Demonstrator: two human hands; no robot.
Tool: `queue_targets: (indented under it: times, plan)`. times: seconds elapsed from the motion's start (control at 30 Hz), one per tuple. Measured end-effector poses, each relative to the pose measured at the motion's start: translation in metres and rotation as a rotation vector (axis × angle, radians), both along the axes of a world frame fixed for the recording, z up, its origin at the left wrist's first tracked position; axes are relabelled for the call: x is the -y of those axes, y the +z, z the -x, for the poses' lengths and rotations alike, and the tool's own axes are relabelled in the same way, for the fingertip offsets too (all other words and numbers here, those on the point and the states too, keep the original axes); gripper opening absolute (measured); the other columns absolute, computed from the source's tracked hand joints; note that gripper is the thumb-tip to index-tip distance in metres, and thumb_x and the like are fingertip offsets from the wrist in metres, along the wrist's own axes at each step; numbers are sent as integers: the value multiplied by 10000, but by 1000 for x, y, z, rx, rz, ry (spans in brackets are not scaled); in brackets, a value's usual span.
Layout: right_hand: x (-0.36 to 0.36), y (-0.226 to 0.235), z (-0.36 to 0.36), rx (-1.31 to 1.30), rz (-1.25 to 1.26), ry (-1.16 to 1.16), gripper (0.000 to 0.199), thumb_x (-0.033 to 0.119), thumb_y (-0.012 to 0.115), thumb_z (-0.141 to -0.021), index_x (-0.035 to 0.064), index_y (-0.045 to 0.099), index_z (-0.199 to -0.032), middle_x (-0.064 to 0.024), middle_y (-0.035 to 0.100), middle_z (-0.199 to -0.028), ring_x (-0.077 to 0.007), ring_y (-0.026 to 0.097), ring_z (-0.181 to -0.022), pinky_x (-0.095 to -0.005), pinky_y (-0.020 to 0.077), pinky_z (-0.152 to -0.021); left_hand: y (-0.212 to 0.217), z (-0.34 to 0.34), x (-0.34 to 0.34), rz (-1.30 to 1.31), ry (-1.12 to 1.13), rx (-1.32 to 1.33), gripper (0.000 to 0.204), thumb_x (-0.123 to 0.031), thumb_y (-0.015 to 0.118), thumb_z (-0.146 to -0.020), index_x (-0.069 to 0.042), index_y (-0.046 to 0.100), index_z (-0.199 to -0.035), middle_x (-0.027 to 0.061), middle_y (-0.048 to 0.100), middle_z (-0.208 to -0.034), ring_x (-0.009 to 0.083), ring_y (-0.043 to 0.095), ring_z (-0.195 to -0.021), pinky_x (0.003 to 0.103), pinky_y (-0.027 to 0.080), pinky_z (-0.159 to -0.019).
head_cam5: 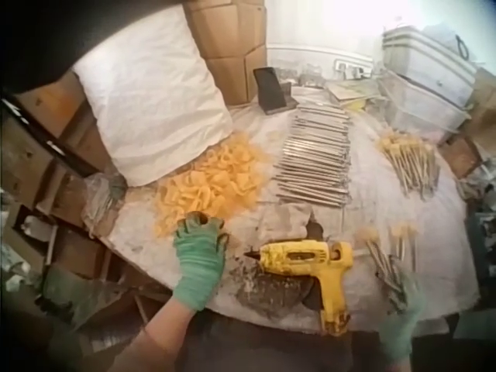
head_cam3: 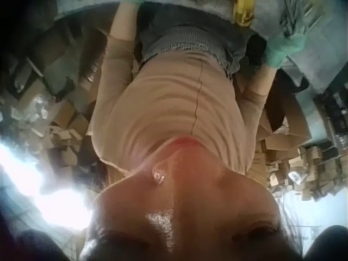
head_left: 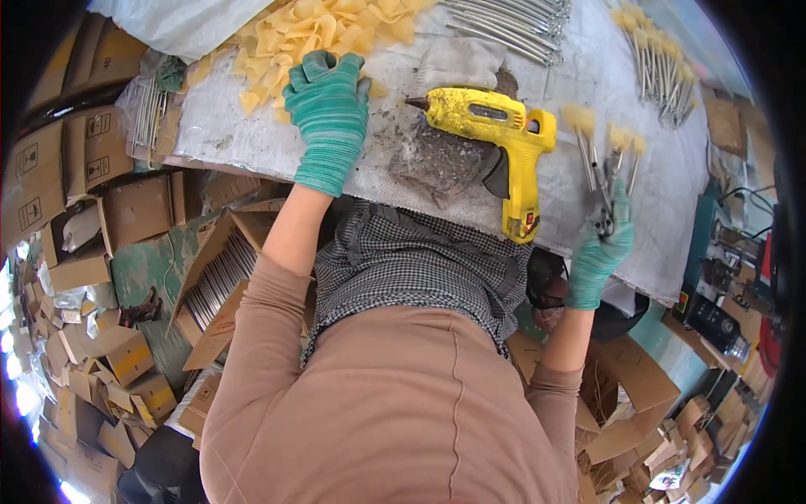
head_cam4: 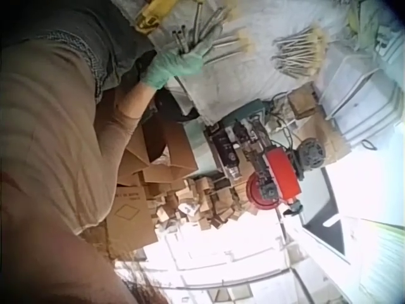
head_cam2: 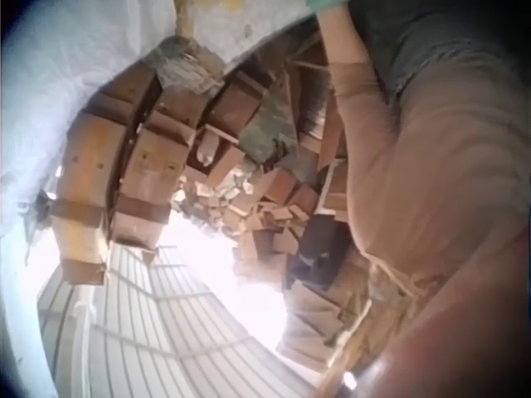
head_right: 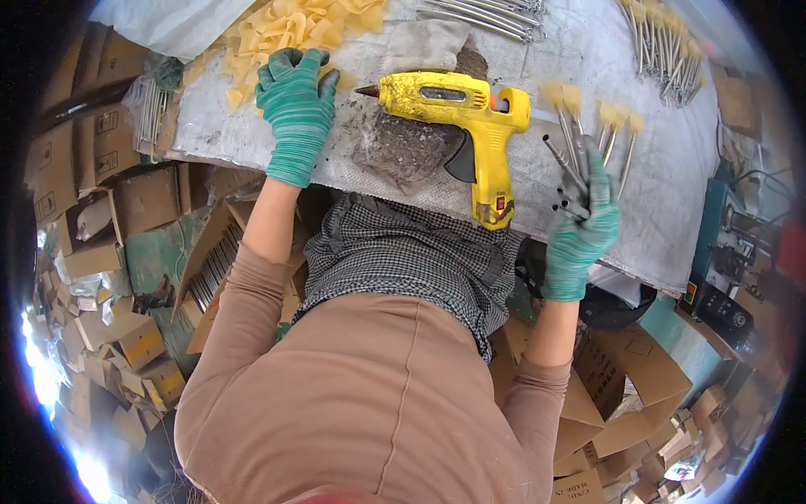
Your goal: Gluing plastic decorative components onto wooden sticks using a hot glue gun at a factory workbench.
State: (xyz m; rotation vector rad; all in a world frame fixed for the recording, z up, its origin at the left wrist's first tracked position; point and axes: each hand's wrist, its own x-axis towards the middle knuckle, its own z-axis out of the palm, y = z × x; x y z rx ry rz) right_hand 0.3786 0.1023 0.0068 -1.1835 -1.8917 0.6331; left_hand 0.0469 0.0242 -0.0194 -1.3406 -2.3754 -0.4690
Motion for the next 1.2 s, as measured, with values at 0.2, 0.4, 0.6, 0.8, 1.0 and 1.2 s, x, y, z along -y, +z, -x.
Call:
queue_targets:
  times: [0.2,0.4,0.6,0.8,1.0,1.2]
  plan:
    - [27,-2,34,8,-4,252,302,42,619,-803,53,640,-1104,-89,638,-985,-194,633,-774,-284,501,-634,-8,1,8,-107,-103,-99,237,-169,667,-768,-166,639,-1003,37,583,-1087,257,541,-987,447,376,-851]
    - [21,12,63,226,-395,562,284,285,667,-686,175,681,-947,-9,652,-1024,-229,631,-925,-357,487,-740,5,0,17,-335,-200,305,212,-106,632,-832,-97,601,-1041,38,637,-953,223,600,-801,351,467,-748]
    - [18,1,68,258,-416,674,266,288,677,-694,164,667,-930,-25,667,-1060,-242,637,-1003,-365,486,-776,26,-10,19,-557,-260,1379,171,-104,621,-902,-39,569,-1052,19,604,-856,102,579,-728,232,494,-625]
    - [18,6,70,309,-397,710,281,278,681,-657,176,659,-918,-16,670,-1066,-231,639,-1012,-366,476,-792,34,-15,23,-467,-284,1399,172,-162,567,-940,-43,563,-1063,-8,571,-814,32,510,-670,178,433,-569]
    - [17,7,69,310,-368,739,288,272,678,-657,170,657,-926,-26,670,-1074,-236,640,-1023,-366,475,-796,41,-32,23,-432,-162,1771,218,-216,525,-962,-58,554,-1108,-26,567,-772,4,446,-589,146,343,-500]
    - [15,4,67,275,-367,765,279,288,687,-686,155,658,-929,-43,672,-1070,-248,641,-1028,-364,476,-796,40,-34,24,-412,-137,1752,218,-219,534,-960,-69,567,-1114,-32,573,-759,-4,437,-573,129,327,-484]
